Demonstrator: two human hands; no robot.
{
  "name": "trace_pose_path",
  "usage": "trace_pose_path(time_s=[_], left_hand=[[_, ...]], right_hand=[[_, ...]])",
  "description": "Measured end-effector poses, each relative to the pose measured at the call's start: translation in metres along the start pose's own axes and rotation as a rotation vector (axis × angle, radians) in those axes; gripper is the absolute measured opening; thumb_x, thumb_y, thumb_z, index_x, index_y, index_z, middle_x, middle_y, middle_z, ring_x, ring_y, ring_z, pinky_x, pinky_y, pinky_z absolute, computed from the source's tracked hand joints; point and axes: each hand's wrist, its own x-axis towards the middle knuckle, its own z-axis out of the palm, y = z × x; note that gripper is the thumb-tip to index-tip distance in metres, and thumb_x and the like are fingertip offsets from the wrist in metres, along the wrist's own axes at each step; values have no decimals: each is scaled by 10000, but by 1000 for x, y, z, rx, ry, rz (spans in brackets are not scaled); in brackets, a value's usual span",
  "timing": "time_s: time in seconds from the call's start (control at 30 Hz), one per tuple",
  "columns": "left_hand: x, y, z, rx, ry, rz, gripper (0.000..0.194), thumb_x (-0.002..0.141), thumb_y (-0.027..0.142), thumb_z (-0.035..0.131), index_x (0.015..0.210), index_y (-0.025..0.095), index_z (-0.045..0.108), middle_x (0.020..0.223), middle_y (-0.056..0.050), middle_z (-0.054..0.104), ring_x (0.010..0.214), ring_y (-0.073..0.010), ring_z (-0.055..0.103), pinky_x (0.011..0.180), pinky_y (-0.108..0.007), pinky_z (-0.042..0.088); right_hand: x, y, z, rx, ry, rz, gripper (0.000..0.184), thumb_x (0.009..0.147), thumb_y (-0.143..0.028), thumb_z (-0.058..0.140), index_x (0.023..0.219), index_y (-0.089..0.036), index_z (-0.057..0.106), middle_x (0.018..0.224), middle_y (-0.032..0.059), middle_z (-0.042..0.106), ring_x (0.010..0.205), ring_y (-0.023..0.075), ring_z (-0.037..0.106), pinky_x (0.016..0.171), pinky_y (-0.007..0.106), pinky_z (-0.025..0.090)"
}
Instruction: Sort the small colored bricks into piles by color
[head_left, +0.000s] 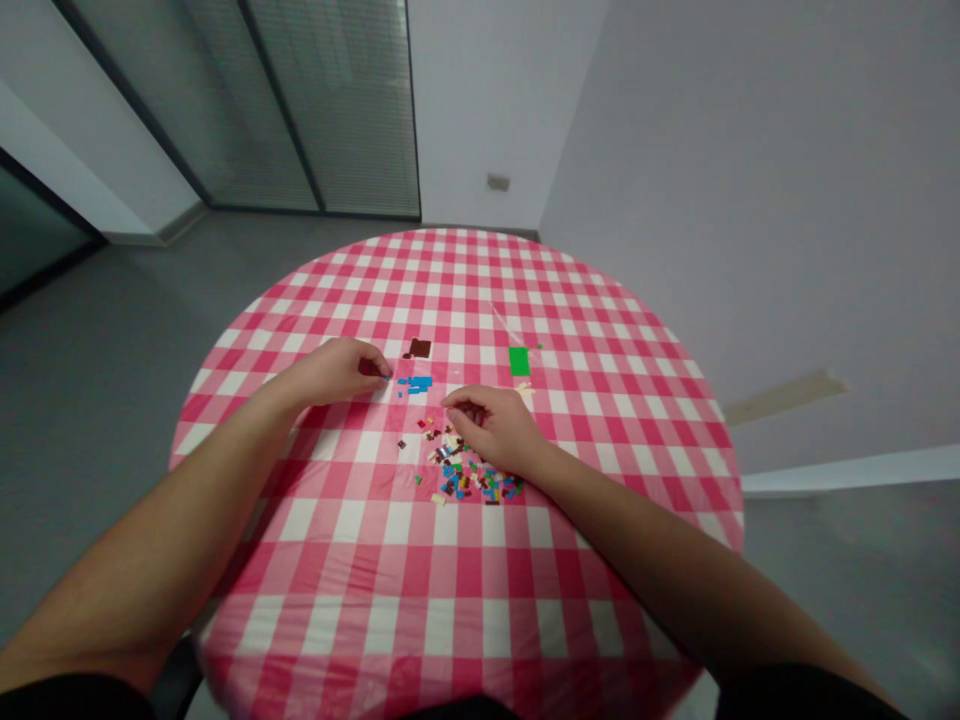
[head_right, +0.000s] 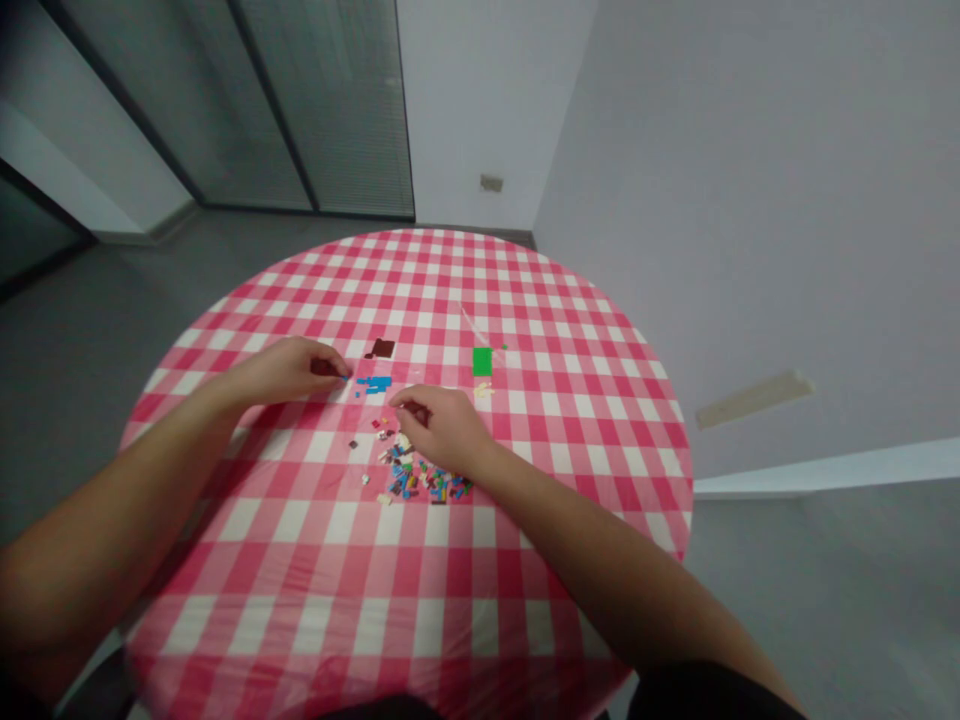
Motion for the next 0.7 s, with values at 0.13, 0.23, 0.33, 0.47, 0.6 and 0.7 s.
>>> trace_pose_path(time_s=[0.13,0.23,0.33,0.47,0.6,0.7], left_hand=[[3,-5,5,-62,-11,-6,242,673,302,657,866,220,776,856,-34,784,769,-217,700,690,-279,511],[5,-8,10,-90,-3,-1,271,683,311,659,904,210,778,885,-43,785,802,-231,708,713,-290,524],[6,-7,14,-122,2,14,261,708,305,666,921,194,766,883,-53,779,802,-224,702,731,-303,535],[4,-1,17,-194,-4,46,189,735,282,680,886,187,742,920,-55,778,846,-209,703,786,-314,551],[2,2,17,-225,12,82,155,749,273,679,865,183,729,930,-57,777,863,-210,708,798,-319,552],[1,1,17,-217,4,127,192,769,293,671,911,183,741,894,-61,768,807,-203,699,758,-317,543]], right_hand=[[0,-1,0,-10,0,17,156,856,-198,594,937,-182,725,746,18,708,597,122,586,582,239,455],[1,0,0,-8,8,3,161,855,-189,590,938,-176,727,756,22,714,597,120,583,582,236,451],[1,1,1,-1,12,-7,163,853,-184,593,941,-172,731,759,25,718,597,119,584,574,232,446],[1,2,1,-5,15,6,166,850,-174,598,946,-177,734,766,23,724,598,119,587,569,229,444],[1,1,0,-9,10,4,172,853,-172,596,950,-169,738,746,23,720,577,116,576,555,229,434],[1,1,0,-21,5,1,181,857,-173,597,956,-159,748,723,21,718,558,114,564,544,228,422]])
